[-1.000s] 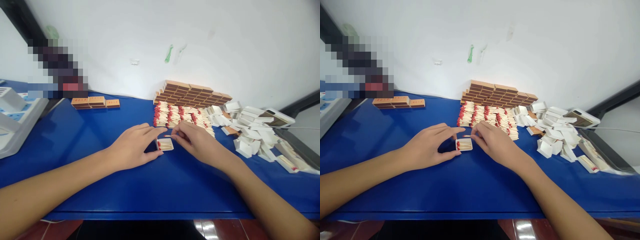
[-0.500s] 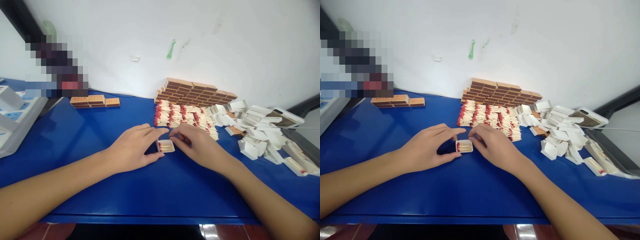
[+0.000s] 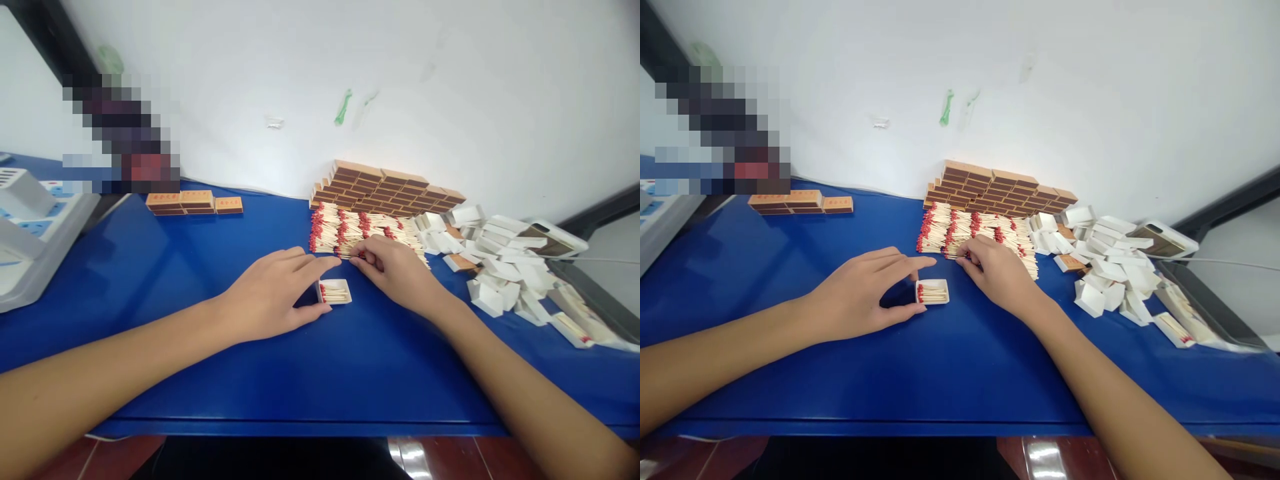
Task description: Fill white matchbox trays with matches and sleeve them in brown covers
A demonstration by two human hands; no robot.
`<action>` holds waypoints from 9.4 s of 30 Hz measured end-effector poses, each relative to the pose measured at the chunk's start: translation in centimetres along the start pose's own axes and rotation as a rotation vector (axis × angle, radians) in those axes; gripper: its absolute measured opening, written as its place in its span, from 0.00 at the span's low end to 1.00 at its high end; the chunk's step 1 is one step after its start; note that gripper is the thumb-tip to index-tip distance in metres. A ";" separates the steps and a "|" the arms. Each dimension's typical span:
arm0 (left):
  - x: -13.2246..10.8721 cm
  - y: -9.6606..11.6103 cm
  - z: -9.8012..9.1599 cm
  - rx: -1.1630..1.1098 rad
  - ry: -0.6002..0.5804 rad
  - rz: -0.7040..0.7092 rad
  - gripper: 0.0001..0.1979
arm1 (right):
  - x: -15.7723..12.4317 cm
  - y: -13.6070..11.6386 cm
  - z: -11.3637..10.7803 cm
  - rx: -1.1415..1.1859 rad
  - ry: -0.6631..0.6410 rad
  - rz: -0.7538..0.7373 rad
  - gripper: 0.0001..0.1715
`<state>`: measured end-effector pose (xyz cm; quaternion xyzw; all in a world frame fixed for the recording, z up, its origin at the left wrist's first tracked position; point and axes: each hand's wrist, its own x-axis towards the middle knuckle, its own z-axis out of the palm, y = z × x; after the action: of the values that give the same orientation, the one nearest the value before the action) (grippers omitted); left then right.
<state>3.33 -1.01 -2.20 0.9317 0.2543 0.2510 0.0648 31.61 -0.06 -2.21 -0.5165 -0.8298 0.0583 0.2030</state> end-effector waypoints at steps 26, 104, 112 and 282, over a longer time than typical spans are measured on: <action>0.1 0.0 0.0 -0.009 -0.041 -0.060 0.28 | -1.6 -5.0 -0.6 0.062 -0.110 -0.166 0.03; 0.1 -0.1 0.2 0.004 -0.011 -0.051 0.29 | 0.0 0.1 0.2 -0.192 0.156 -0.198 0.09; 0.1 -0.1 0.0 0.010 -0.023 -0.050 0.28 | 0.5 0.4 0.7 -0.153 0.128 -0.165 0.07; 0.2 0.0 0.0 -0.013 -0.052 -0.064 0.28 | -1.2 -4.5 -1.2 0.091 -0.107 -0.219 0.07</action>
<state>3.50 -0.92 -2.08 0.9288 0.2807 0.2263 0.0853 28.75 -3.29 -0.05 -0.4093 -0.8873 0.1007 0.1869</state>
